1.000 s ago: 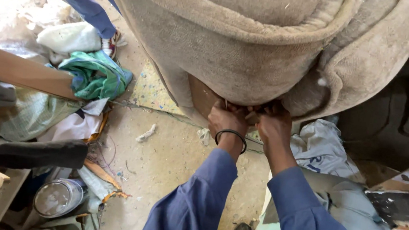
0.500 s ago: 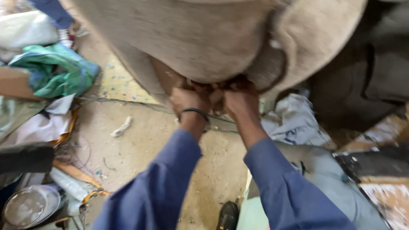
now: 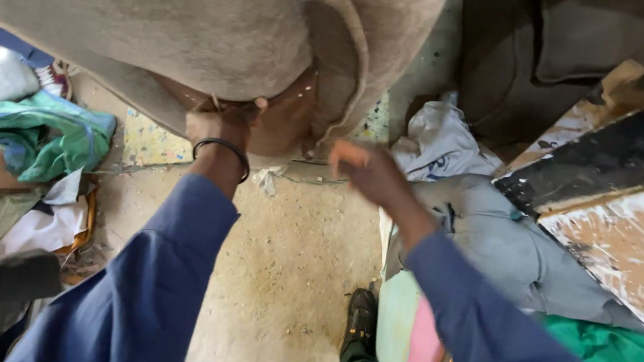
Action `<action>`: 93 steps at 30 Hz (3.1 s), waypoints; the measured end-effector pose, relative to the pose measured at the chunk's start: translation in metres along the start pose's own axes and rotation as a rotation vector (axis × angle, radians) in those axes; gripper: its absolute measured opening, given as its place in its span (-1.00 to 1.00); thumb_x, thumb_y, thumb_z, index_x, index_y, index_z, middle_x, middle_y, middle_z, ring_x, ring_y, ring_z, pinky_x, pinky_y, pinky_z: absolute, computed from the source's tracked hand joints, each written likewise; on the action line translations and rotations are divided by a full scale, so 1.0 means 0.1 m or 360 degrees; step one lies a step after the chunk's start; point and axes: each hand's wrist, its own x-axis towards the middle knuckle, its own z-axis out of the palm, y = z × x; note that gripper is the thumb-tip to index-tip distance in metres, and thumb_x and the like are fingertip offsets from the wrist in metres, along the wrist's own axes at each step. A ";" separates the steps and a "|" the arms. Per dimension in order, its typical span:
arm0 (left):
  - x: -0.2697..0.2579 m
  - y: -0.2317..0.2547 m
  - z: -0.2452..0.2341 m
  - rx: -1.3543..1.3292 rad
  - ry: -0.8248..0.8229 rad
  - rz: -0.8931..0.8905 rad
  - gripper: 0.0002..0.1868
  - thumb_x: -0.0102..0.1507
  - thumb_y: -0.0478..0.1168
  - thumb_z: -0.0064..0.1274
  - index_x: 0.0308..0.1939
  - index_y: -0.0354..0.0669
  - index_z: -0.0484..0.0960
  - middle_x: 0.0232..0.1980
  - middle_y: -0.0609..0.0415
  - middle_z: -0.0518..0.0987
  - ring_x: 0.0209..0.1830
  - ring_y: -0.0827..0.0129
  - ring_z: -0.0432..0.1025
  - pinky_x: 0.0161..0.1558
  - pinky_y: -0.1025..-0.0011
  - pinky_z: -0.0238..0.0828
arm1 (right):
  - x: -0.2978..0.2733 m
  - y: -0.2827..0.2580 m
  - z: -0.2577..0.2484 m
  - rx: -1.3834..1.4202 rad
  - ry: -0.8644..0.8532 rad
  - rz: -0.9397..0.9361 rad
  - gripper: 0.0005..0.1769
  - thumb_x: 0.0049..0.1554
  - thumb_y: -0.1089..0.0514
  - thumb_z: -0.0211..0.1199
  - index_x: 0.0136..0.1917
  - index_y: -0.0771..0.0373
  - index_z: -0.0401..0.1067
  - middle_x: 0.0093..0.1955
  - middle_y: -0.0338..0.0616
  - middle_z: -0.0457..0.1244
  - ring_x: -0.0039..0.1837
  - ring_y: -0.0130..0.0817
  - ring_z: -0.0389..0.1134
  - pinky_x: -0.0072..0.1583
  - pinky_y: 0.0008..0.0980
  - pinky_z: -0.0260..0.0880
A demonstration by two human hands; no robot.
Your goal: The person uses a cordless drill to drive a screw into the wooden leg of a sofa. They then manually pull and smooth the fabric upholstery over the leg to secure it in place.
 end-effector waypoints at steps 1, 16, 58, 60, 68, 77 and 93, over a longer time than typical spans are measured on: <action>0.04 -0.05 0.05 -0.0151 -0.0020 -0.0036 -0.89 0.28 -0.39 0.31 -0.31 -0.17 0.67 -0.39 -0.20 0.81 -0.37 0.16 0.82 -0.17 0.41 0.77 | -0.13 0.23 0.06 -0.0093 -0.0030 0.0084 -0.65 0.39 -0.04 0.46 0.38 0.04 0.71 0.13 -0.06 0.59 -0.02 -0.19 0.65 0.10 -0.14 0.67; 0.30 -0.18 0.19 0.0200 0.0060 -0.0342 -0.61 -0.02 -0.08 0.76 -0.20 -0.02 0.93 -0.25 0.20 0.87 -0.26 0.54 0.59 -0.31 0.26 0.53 | -1.51 1.45 0.76 0.0213 0.0107 0.1005 -0.23 0.18 -0.20 0.50 0.62 -0.03 0.61 0.46 -0.42 0.53 0.34 -0.54 0.51 0.11 -0.31 0.63; -0.19 -0.02 0.21 0.0185 0.0053 -0.0470 -0.79 0.31 -0.10 0.33 -0.06 -0.09 0.86 -0.04 -0.20 0.85 0.22 -0.31 0.70 0.27 -0.16 0.68 | 1.67 0.33 0.75 -0.1630 0.1361 -0.1138 -0.59 0.08 0.31 0.38 -0.58 0.13 0.48 -0.68 -0.18 0.14 -0.58 -0.08 0.29 -0.44 -0.29 0.28; -0.22 0.02 0.18 0.0205 0.0020 -0.0436 -0.78 0.29 -0.10 0.31 -0.05 -0.07 0.86 -0.04 -0.21 0.85 0.23 -0.34 0.68 0.26 -0.17 0.67 | 1.60 0.25 0.73 -0.1645 0.1353 -0.1173 -0.60 0.07 0.34 0.39 -0.57 0.15 0.48 -0.68 -0.18 0.13 -0.59 -0.08 0.27 -0.44 -0.30 0.28; -0.50 0.36 0.05 -0.0022 0.0026 -0.0470 -0.63 0.25 -0.09 0.45 0.07 -0.19 0.86 0.08 -0.34 0.85 0.28 -0.43 0.67 0.35 -0.22 0.63 | 1.71 0.44 0.69 -0.1520 0.1300 -0.1183 -0.53 0.15 0.38 0.41 -0.58 0.27 0.47 -0.66 -0.07 0.17 -0.56 -0.05 0.30 -0.42 -0.26 0.28; -0.44 0.45 -0.03 0.0208 -0.0071 -0.0444 -0.77 0.28 -0.09 0.50 -0.17 -0.17 0.88 -0.28 -0.12 0.81 -0.05 -0.20 0.77 0.09 -0.11 0.75 | 1.82 0.59 0.63 -0.1528 0.1242 -0.1000 -0.67 0.19 0.32 0.37 -0.42 0.28 0.60 -0.59 -0.06 0.24 -0.51 0.05 0.36 -0.40 -0.07 0.43; -0.23 0.02 0.23 0.0133 -0.0104 -0.0422 -0.73 0.21 -0.12 0.51 -0.07 -0.09 0.83 -0.17 -0.08 0.84 0.06 -0.22 0.74 0.10 -0.17 0.71 | 1.82 0.66 0.60 -0.1507 0.0932 -0.0245 -0.66 0.30 0.11 0.24 -0.07 0.25 0.81 -0.22 0.11 0.52 -0.06 0.24 0.65 -0.04 0.17 0.70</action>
